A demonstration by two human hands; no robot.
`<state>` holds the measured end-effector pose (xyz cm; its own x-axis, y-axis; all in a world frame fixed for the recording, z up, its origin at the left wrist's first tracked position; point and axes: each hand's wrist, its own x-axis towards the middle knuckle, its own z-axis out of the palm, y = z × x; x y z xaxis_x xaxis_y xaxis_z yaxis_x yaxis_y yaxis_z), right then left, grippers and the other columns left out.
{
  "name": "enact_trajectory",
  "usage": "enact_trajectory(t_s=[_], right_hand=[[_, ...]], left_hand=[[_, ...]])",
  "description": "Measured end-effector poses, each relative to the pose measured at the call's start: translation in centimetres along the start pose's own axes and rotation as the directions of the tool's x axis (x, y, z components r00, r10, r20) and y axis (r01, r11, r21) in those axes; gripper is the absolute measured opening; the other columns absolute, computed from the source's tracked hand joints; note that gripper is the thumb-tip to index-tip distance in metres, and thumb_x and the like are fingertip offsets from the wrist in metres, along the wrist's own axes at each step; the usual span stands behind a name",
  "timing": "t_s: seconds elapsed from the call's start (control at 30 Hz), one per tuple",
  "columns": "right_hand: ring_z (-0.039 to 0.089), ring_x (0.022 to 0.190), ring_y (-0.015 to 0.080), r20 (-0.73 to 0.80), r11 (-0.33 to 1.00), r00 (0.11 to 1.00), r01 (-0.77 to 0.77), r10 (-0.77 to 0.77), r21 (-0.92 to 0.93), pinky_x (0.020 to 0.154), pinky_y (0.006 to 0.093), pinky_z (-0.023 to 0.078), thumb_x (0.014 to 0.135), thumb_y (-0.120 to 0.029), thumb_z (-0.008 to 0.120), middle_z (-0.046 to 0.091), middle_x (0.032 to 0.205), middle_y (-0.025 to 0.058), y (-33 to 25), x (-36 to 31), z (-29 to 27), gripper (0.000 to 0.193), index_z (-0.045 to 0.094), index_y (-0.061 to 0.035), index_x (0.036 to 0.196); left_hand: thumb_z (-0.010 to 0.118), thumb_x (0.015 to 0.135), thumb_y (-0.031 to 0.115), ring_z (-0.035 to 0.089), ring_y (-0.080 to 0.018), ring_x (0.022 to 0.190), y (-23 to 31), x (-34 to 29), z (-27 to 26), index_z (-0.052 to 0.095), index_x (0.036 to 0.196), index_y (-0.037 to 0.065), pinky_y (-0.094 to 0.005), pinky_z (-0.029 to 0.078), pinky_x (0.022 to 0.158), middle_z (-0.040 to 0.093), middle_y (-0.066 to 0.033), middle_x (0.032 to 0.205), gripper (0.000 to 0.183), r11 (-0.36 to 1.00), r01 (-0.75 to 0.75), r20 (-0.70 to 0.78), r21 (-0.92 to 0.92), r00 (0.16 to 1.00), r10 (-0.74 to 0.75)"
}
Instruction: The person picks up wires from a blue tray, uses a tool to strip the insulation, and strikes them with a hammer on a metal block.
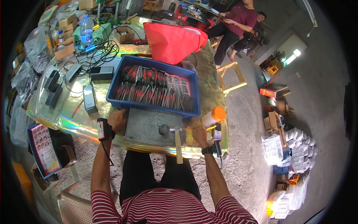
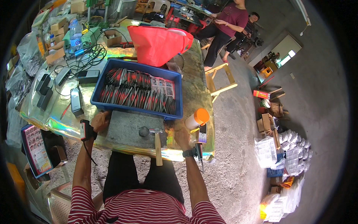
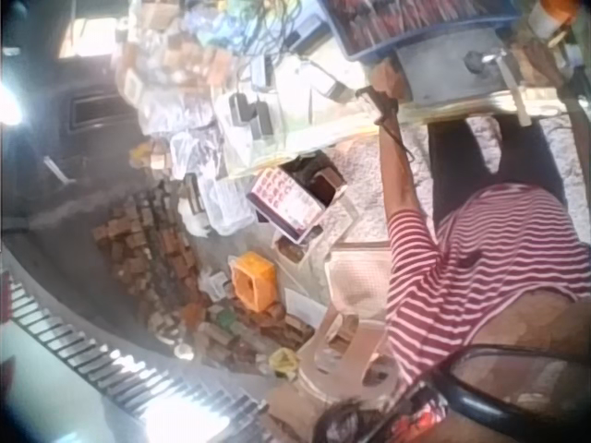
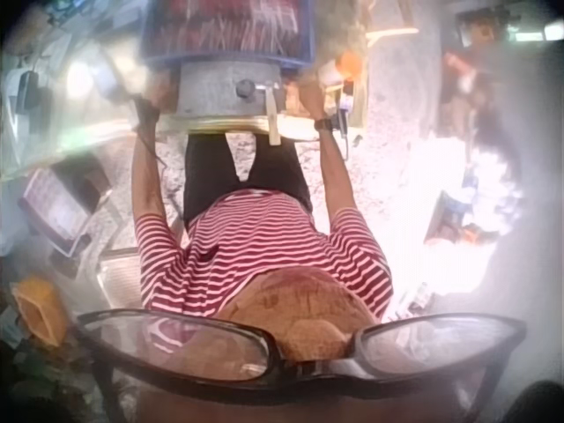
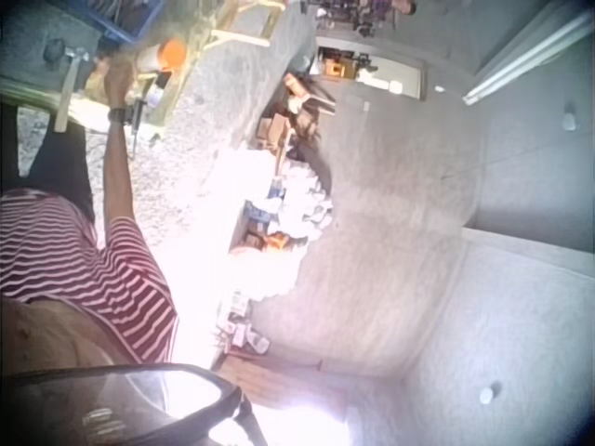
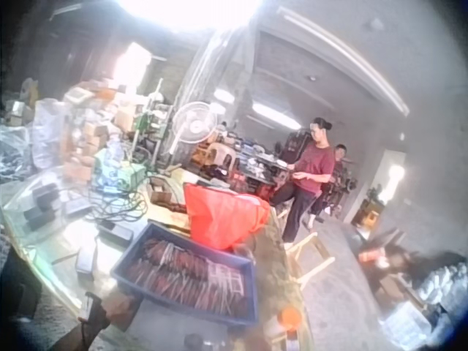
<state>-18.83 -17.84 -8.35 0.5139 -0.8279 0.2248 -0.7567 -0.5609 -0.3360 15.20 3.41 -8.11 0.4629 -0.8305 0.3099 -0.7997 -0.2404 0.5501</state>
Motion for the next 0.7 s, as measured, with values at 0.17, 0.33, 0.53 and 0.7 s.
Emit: enact_trajectory(t_s=[0.17, 0.33, 0.53, 0.7], right_hand=[[0.054, 0.061, 0.0392, -0.036, 0.998, 0.999, 0.031, -0.033, -0.046, 0.055, 0.0466, 0.042, 0.072, -0.014, 0.047, 0.054, 0.064, 0.0238, -0.4, -0.1, -0.2, 0.016, 0.049, 0.0016, 0.067], [0.054, 0.06, 0.0386, -0.096, 1.0, 0.995, 0.019, -0.021, -0.018, 0.053, 0.0453, 0.043, 0.072, -0.013, 0.047, 0.054, 0.062, 0.0234, 0.3, -0.1, 0.5, 0.015, 0.049, 0.0013, 0.066], [0.054, 0.058, 0.0378, -0.137, 0.997, 0.989, 0.053, -0.059, -0.047, 0.048, 0.0428, 0.042, 0.072, -0.012, 0.048, 0.053, 0.06, 0.0237, 1.2, 0.1, 1.4, 0.016, 0.048, 0.0015, 0.064], [0.055, 0.063, 0.038, -0.088, 0.998, 0.995, -0.045, 0.048, 0.041, 0.053, 0.0441, 0.043, 0.073, -0.013, 0.049, 0.054, 0.065, 0.0224, 0.5, 0.0, 0.8, 0.016, 0.049, 0.0008, 0.065]], left_hand=[[0.046, 0.072, 0.011, 0.049, -0.0407, 0.074, 1.2, 0.0, -1.5, 0.048, 0.09, 0.007, -0.0463, 0.042, 0.063, 0.05, -0.0224, 0.082, 0.019, 1.0, -0.003, 0.095, 0.023, 0.995, 0.001], [0.046, 0.072, 0.012, 0.05, -0.0407, 0.074, 2.2, 0.3, -2.7, 0.048, 0.091, 0.006, -0.0461, 0.042, 0.063, 0.05, -0.0222, 0.082, 0.019, 0.999, -0.019, 0.2, 0.046, 0.98, 0.009], [0.049, 0.072, 0.011, 0.049, -0.0386, 0.074, 3.1, 0.7, -2.7, 0.047, 0.092, 0.006, -0.0444, 0.042, 0.061, 0.047, -0.0203, 0.083, 0.021, 0.994, 0.017, 0.281, 0.106, 0.958, -0.047], [0.051, 0.07, 0.01, 0.051, -0.0399, 0.075, 3.3, -0.1, -2.4, 0.048, 0.091, 0.006, -0.0467, 0.043, 0.063, 0.048, -0.0198, 0.09, 0.021, 0.984, 0.072, 0.258, 0.164, 0.959, -0.113]])
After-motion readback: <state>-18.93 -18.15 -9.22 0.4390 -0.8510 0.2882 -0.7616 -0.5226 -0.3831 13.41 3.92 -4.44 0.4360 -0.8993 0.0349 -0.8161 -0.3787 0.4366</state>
